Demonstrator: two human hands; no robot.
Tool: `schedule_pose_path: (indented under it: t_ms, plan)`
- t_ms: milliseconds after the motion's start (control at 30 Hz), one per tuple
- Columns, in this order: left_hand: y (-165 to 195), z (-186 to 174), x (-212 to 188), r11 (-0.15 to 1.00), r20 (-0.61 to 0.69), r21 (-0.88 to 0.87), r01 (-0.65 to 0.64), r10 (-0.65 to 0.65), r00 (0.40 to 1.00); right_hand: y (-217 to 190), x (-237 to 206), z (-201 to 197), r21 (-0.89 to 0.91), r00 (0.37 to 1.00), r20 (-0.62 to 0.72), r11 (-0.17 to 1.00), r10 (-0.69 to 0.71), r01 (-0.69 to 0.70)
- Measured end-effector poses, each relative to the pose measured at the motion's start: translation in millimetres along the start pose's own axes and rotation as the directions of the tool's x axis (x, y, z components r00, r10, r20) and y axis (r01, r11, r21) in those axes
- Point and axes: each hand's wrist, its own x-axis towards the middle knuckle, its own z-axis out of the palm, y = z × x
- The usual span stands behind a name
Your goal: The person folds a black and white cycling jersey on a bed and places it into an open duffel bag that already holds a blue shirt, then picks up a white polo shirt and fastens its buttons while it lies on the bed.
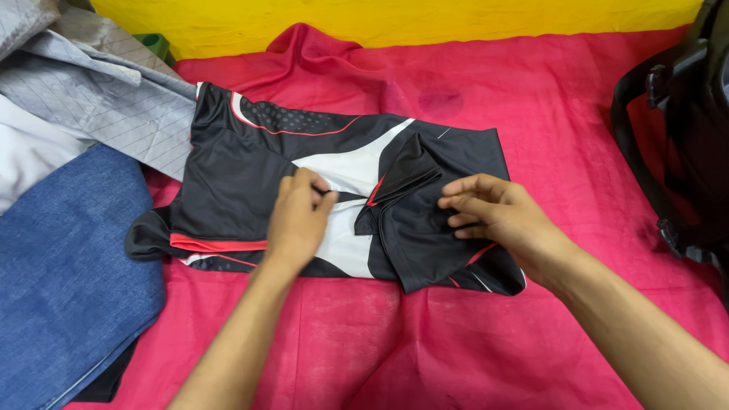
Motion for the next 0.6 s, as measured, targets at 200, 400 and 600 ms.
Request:
schedule_pose_path:
  t_ms: [200,400,600]
  plan:
    - [78,45,-21,0.979,0.027,0.181,-0.092,0.089,0.996,16,-8,-38,0.034,0.981,-0.194,0.999,-0.015,0.022]
    - [84,50,-15,0.970,0.040,0.232,-0.070,0.063,0.997,28,-7,-51,-0.023,0.971,-0.233,0.999,-0.053,0.049]
    - [62,45,13,0.977,0.099,-0.036,0.209,-0.205,0.974,36,-2,-46,-0.099,0.972,-0.217,0.993,-0.088,0.068]
